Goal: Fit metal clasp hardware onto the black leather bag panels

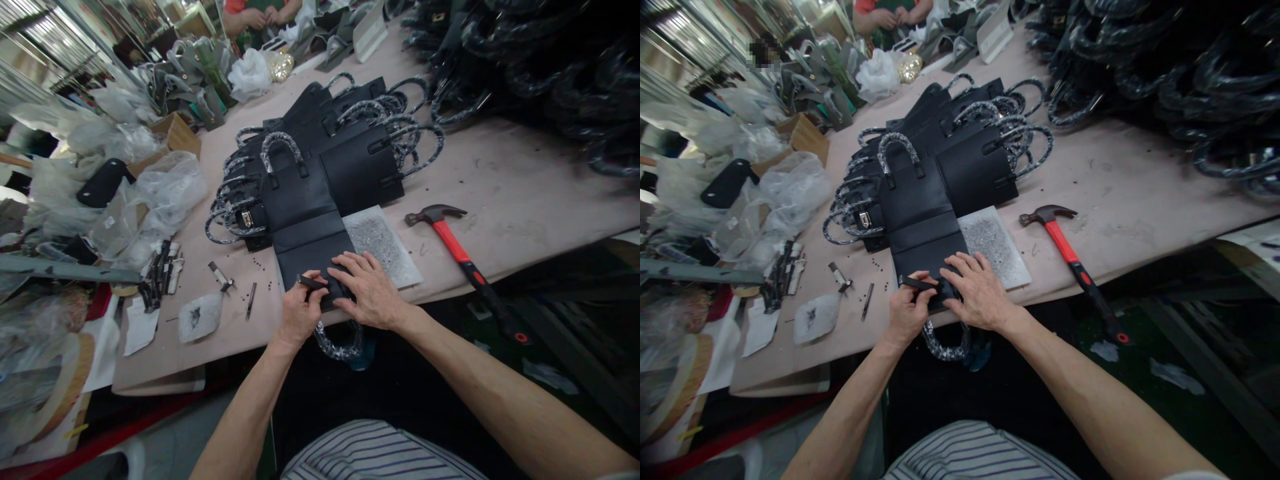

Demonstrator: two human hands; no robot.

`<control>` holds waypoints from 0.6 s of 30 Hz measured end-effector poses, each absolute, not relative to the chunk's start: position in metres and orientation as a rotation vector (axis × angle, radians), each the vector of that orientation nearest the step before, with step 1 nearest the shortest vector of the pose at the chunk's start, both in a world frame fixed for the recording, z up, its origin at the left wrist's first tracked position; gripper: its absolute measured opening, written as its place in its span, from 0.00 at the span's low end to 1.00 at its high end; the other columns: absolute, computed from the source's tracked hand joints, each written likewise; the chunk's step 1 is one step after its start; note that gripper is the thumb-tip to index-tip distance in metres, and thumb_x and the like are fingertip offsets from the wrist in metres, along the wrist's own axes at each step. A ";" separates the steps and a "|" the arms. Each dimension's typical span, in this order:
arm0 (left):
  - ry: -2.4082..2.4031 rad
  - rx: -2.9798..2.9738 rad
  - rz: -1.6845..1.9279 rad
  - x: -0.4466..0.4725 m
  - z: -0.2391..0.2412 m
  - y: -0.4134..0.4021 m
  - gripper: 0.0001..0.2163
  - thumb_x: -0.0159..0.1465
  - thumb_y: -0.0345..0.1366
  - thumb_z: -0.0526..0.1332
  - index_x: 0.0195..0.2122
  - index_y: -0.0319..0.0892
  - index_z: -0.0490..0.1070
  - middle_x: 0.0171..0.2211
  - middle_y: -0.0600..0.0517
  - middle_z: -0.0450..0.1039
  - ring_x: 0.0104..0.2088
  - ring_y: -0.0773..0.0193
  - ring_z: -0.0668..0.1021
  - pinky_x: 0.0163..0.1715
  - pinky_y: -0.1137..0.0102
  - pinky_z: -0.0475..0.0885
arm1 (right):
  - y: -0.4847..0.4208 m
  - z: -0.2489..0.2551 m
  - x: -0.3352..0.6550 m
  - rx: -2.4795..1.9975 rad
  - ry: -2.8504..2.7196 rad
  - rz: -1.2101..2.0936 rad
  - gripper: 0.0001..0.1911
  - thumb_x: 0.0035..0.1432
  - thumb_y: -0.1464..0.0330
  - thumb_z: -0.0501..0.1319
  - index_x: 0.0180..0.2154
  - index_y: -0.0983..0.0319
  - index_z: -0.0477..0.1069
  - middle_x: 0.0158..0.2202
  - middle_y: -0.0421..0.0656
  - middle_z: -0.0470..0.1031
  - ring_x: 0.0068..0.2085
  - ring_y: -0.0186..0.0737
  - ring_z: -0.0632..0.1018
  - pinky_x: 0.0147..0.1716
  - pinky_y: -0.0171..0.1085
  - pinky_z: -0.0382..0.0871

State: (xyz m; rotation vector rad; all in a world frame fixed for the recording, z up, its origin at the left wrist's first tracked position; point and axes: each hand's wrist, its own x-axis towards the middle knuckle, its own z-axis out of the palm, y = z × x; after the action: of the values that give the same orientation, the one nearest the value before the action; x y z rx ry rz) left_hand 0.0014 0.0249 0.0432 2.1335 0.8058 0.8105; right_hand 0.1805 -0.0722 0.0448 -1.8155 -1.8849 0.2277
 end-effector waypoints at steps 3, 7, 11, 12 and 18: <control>0.794 2.171 0.795 0.002 0.043 0.025 0.08 0.66 0.30 0.61 0.46 0.43 0.74 0.43 0.49 0.81 0.44 0.60 0.83 0.49 0.66 0.78 | -0.072 0.045 0.180 -1.813 -1.880 0.236 0.30 0.59 0.61 0.66 0.62 0.60 0.67 0.66 0.51 0.63 0.68 0.58 0.59 0.67 0.59 0.48; 0.777 2.191 0.795 0.002 0.041 0.026 0.09 0.66 0.30 0.61 0.47 0.43 0.73 0.42 0.49 0.81 0.43 0.61 0.83 0.48 0.67 0.78 | -0.072 0.041 0.183 -1.766 -1.865 0.266 0.29 0.59 0.60 0.66 0.61 0.60 0.68 0.66 0.52 0.64 0.68 0.59 0.60 0.67 0.61 0.48; 0.755 2.175 0.781 0.003 0.043 0.027 0.11 0.65 0.29 0.61 0.48 0.43 0.72 0.40 0.50 0.82 0.42 0.61 0.83 0.47 0.67 0.78 | -0.075 0.040 0.195 -1.564 -1.720 0.357 0.26 0.62 0.58 0.63 0.58 0.62 0.69 0.62 0.53 0.68 0.64 0.55 0.67 0.64 0.59 0.57; 0.751 2.166 0.780 0.004 0.044 0.028 0.11 0.65 0.29 0.61 0.48 0.43 0.72 0.40 0.50 0.82 0.41 0.61 0.83 0.47 0.67 0.78 | -0.076 0.042 0.200 -1.530 -1.645 0.355 0.24 0.63 0.59 0.62 0.58 0.62 0.69 0.61 0.53 0.69 0.63 0.53 0.68 0.63 0.56 0.61; 0.733 2.115 0.782 0.006 0.048 0.027 0.10 0.64 0.28 0.61 0.47 0.42 0.72 0.38 0.51 0.82 0.39 0.62 0.83 0.45 0.67 0.78 | -0.107 0.056 0.260 -1.791 -1.325 0.004 0.17 0.64 0.62 0.60 0.51 0.62 0.73 0.54 0.54 0.74 0.57 0.54 0.73 0.60 0.55 0.66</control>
State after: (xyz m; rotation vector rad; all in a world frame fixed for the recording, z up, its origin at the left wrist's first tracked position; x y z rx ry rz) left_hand 0.0061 0.0272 0.0479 2.1153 0.7335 0.7817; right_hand 0.2602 -0.1072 0.0563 -1.7912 -1.3254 0.0039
